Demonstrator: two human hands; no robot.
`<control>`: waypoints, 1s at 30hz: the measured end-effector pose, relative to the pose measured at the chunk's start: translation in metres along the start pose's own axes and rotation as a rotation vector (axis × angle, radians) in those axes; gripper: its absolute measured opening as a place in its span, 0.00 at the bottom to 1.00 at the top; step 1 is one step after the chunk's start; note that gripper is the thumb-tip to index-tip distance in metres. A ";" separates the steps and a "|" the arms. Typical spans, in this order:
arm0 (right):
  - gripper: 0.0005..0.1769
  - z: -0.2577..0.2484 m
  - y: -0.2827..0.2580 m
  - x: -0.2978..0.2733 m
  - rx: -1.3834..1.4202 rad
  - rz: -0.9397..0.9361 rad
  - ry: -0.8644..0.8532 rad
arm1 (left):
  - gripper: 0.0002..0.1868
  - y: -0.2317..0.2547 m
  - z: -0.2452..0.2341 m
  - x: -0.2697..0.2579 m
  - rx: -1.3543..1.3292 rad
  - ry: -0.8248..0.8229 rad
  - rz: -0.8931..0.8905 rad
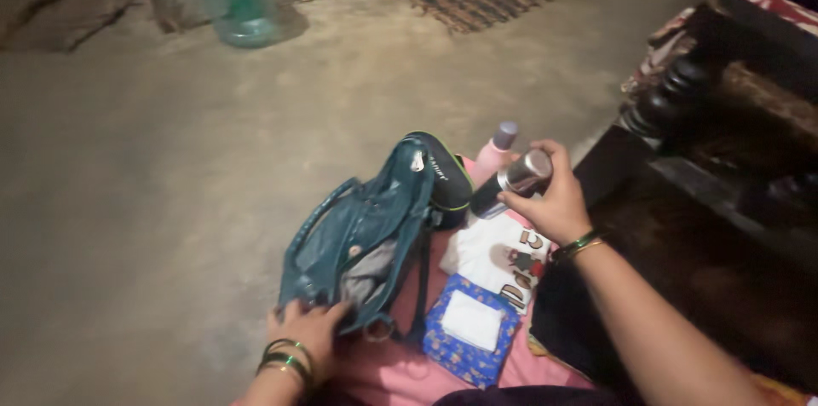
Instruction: The person sits on the floor and unpacks a teal handbag, taking out a yellow cloth, folded clothes, a blue fabric item, a pink bottle, a small black pouch, and a lunchbox with food, laying each item on a pink mat beside them.
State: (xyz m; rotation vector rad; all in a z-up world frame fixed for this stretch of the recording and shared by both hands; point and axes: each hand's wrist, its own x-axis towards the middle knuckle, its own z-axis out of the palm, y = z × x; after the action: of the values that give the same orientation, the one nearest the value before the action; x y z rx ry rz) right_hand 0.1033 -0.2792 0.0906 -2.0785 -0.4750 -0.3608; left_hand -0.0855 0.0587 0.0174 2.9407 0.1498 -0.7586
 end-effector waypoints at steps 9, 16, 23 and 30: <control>0.45 0.032 0.165 0.029 -0.226 0.318 0.281 | 0.57 -0.001 0.019 0.052 -0.022 -0.224 -0.294; 0.46 0.088 0.265 0.052 -0.325 0.458 0.323 | 0.35 -0.033 0.125 0.110 0.083 0.098 -0.376; 0.56 0.092 0.280 0.042 -0.354 0.484 0.291 | 0.74 -0.054 0.084 0.095 -0.491 0.152 -0.338; 0.47 0.131 0.202 -0.086 -0.197 0.145 0.210 | 0.40 -0.024 0.041 0.084 -0.433 0.079 -0.235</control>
State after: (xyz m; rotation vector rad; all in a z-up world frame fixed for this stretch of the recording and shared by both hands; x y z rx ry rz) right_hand 0.1308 -0.2814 -0.1639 -2.2195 -0.1670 -0.5512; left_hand -0.0346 0.0831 -0.0611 2.5628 0.5935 -0.5489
